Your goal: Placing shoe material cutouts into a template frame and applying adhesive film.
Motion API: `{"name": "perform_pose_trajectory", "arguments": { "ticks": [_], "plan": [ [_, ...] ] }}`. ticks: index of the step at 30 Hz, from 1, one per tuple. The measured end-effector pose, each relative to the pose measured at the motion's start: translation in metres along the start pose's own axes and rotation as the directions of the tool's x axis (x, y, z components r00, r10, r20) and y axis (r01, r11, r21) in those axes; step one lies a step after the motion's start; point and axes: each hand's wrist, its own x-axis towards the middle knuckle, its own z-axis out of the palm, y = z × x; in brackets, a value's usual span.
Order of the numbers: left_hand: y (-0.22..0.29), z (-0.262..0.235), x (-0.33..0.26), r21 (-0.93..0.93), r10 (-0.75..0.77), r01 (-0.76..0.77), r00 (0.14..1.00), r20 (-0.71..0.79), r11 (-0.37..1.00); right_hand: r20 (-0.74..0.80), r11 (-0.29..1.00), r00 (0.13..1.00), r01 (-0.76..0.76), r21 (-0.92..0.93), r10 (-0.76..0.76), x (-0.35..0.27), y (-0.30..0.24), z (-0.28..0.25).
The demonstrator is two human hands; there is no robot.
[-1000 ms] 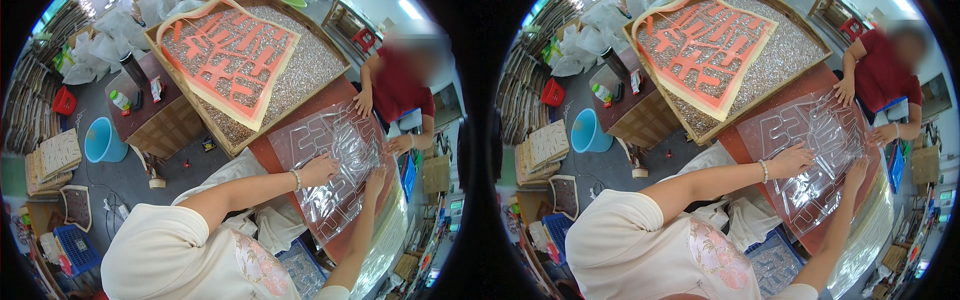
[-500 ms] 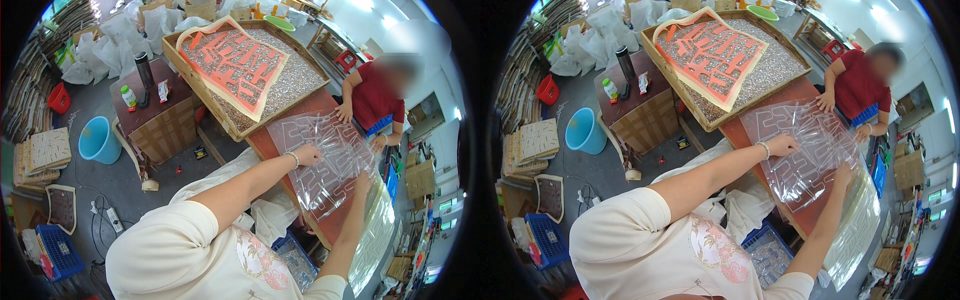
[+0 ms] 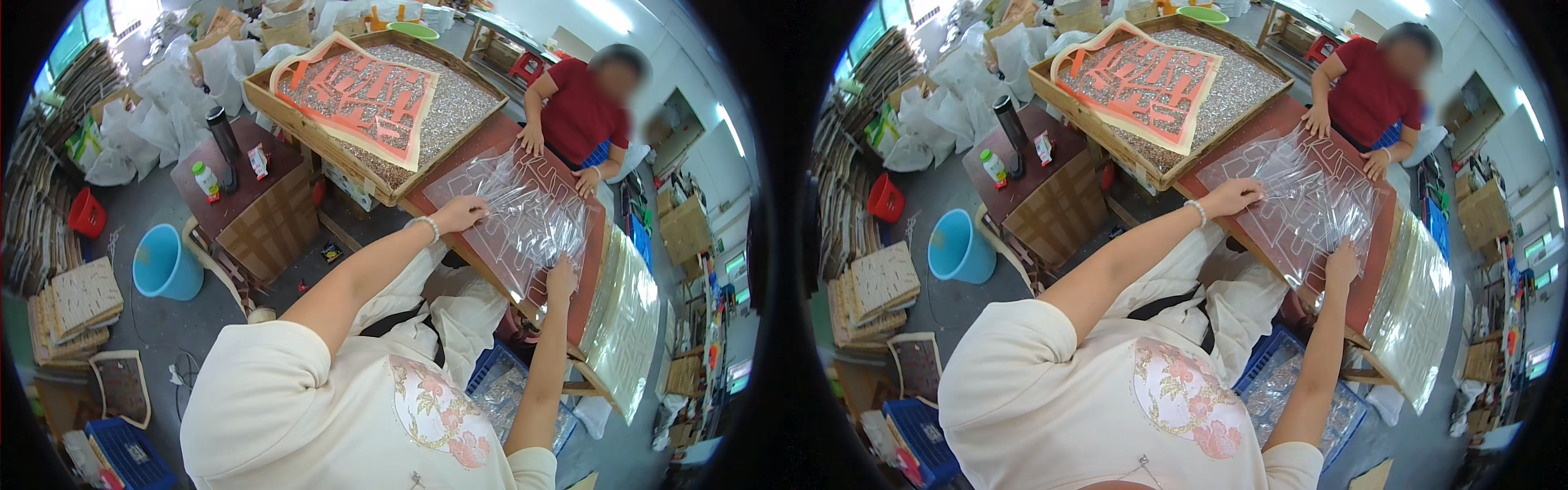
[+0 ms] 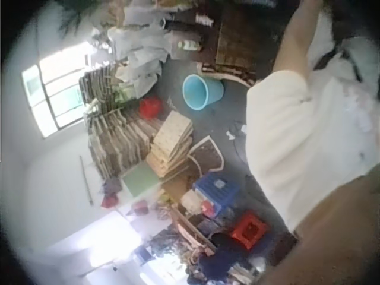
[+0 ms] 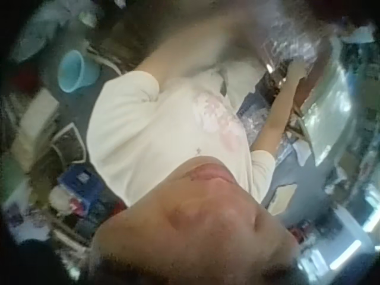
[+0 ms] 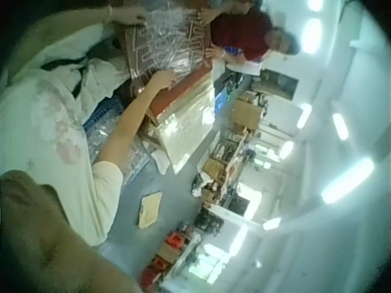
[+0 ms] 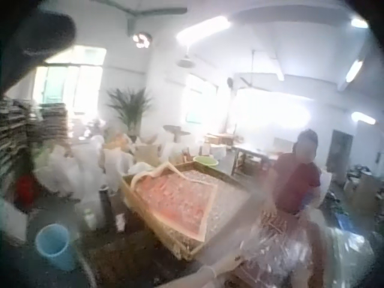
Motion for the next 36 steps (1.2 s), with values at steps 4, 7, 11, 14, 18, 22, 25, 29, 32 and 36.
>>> {"name": "perform_pose_trajectory", "arguments": {
  "ticks": [4,7,11,14,18,22,25,29,32,36],
  "plan": [
    [0.02,0.002,-0.037,-0.023,0.071,-0.072,0.997,-0.011,0.997,-0.007,0.998,0.998,-0.069,0.009,0.069,-0.055,-0.006,-0.005],
    [0.035,-0.006,-0.055,-0.113,-0.044,0.049,0.998,0.049,0.992,0.039,0.994,0.995,-0.091,0.057,0.089,-0.08,0.0,-0.018],
    [0.066,-0.034,-0.084,0.002,0.043,-0.043,0.995,0.095,0.999,0.154,0.995,0.983,-0.101,0.012,0.098,-0.122,-0.015,-0.052],
    [0.097,-0.045,-0.117,0.15,0.04,-0.06,0.99,0.133,0.987,-0.043,0.994,0.999,-0.002,0.107,0.006,-0.163,-0.007,-0.054],
    [0.159,-0.084,-0.153,0.27,-0.001,-0.078,0.96,0.279,0.96,0.038,0.973,0.998,-0.052,0.227,0.044,-0.235,-0.027,-0.09],
    [0.164,-0.091,-0.139,0.251,0.189,-0.295,0.909,0.372,0.922,0.14,0.93,0.988,-0.106,0.353,0.06,-0.246,-0.022,-0.1],
    [0.162,-0.077,-0.106,0.253,0.356,-0.467,0.853,0.382,0.848,0.03,0.885,0.996,-0.093,0.455,0.089,-0.226,-0.017,-0.128],
    [0.166,-0.042,-0.065,0.179,0.568,-0.714,0.662,0.489,0.677,-0.147,0.813,0.987,0.138,0.566,-0.065,-0.183,-0.058,-0.152],
    [0.176,-0.029,-0.028,0.232,0.726,-0.883,0.468,0.505,0.408,-0.106,0.636,0.981,0.185,0.749,-0.161,-0.173,-0.095,-0.139],
    [0.161,-0.028,0.028,0.315,0.553,-0.722,0.681,0.479,0.616,-0.075,0.589,0.992,0.121,0.799,-0.103,-0.169,-0.1,-0.127]
  ]
}}
